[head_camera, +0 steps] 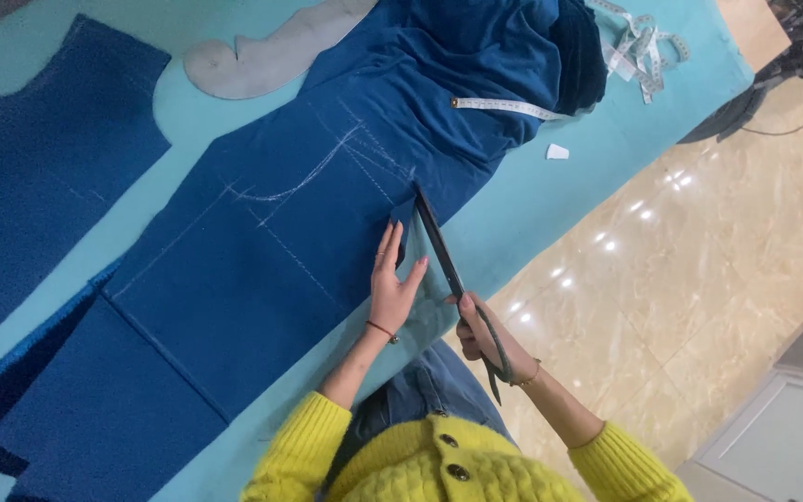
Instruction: A person uses tailor's shears to cut sections of blue fabric according to chalk lines and measurements on a work table.
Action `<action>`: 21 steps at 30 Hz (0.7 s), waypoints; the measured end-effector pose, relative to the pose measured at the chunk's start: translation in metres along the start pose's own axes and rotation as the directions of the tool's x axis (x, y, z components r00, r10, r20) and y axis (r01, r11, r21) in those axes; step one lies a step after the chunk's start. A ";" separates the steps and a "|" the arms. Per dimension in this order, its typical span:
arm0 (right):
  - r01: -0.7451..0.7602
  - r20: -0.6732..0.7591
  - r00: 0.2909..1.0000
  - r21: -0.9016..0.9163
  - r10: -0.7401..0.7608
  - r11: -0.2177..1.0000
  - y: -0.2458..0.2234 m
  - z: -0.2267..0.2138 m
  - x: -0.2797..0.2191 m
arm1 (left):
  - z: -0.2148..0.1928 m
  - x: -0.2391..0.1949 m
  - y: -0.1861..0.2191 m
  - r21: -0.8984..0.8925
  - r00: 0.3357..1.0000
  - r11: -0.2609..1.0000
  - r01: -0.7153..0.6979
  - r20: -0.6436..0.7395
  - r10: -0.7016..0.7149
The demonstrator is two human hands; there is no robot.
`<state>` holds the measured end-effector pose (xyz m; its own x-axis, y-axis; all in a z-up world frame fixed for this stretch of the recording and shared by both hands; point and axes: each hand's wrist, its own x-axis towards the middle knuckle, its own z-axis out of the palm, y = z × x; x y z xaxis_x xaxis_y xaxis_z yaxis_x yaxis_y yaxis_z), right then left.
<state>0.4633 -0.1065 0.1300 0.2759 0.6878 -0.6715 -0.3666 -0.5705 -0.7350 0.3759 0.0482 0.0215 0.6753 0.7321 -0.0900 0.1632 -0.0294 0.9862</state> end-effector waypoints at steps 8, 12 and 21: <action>0.018 -0.067 0.998 0.040 -0.015 0.999 0.009 0.022 0.014 | -0.026 0.007 0.023 -0.261 0.976 0.944 0.202 0.131 -0.172; 0.026 -0.097 0.995 0.064 -0.019 0.998 0.011 0.030 0.018 | -0.030 0.010 0.016 -0.422 0.980 0.885 0.197 0.112 -0.165; 0.010 -0.144 0.990 0.138 0.010 0.990 -0.002 0.061 0.015 | -0.059 0.016 0.050 -0.560 0.939 0.758 0.334 0.125 -0.321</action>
<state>0.4136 -0.0677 0.1276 0.3973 0.6101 -0.6855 -0.4833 -0.4958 -0.7215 0.3527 0.0987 0.0777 0.6717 0.6115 -0.4182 -0.0537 0.6032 0.7957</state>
